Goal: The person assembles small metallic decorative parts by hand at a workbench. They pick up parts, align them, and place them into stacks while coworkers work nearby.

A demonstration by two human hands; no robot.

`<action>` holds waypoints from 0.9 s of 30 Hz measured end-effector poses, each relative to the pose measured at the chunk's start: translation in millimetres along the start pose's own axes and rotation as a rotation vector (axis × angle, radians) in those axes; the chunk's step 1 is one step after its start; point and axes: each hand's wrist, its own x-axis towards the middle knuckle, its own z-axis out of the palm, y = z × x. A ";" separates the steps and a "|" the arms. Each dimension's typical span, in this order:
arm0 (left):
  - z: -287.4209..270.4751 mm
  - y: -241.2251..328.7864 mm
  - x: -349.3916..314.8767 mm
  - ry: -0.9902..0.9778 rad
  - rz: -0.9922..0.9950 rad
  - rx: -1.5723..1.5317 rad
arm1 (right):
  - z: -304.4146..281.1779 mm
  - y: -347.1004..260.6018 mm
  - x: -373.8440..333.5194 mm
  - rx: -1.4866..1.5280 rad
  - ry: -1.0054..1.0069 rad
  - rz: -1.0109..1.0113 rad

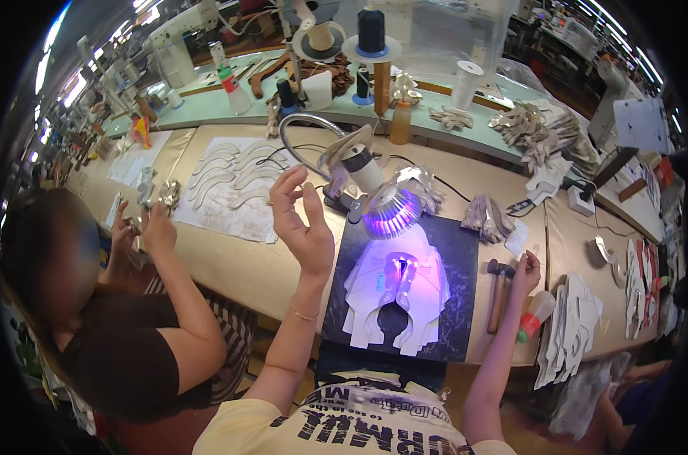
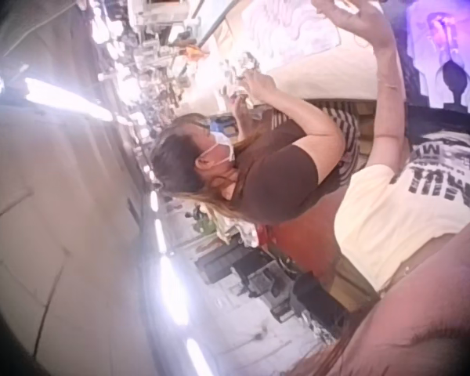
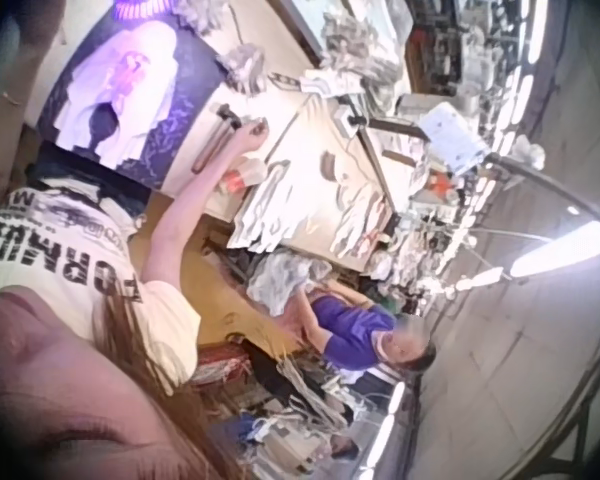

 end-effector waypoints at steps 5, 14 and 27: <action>7.7 11.1 -12.4 -0.042 0.066 0.082 | 3.5 -10.5 -12.8 0.012 0.033 -0.060; -8.7 -2.6 -107.2 -0.550 0.489 0.387 | 6.4 -42.8 -26.3 -0.111 0.099 -0.114; 3.2 1.1 -171.6 -1.196 0.129 0.376 | 3.7 -63.1 -33.4 -0.192 0.091 -0.209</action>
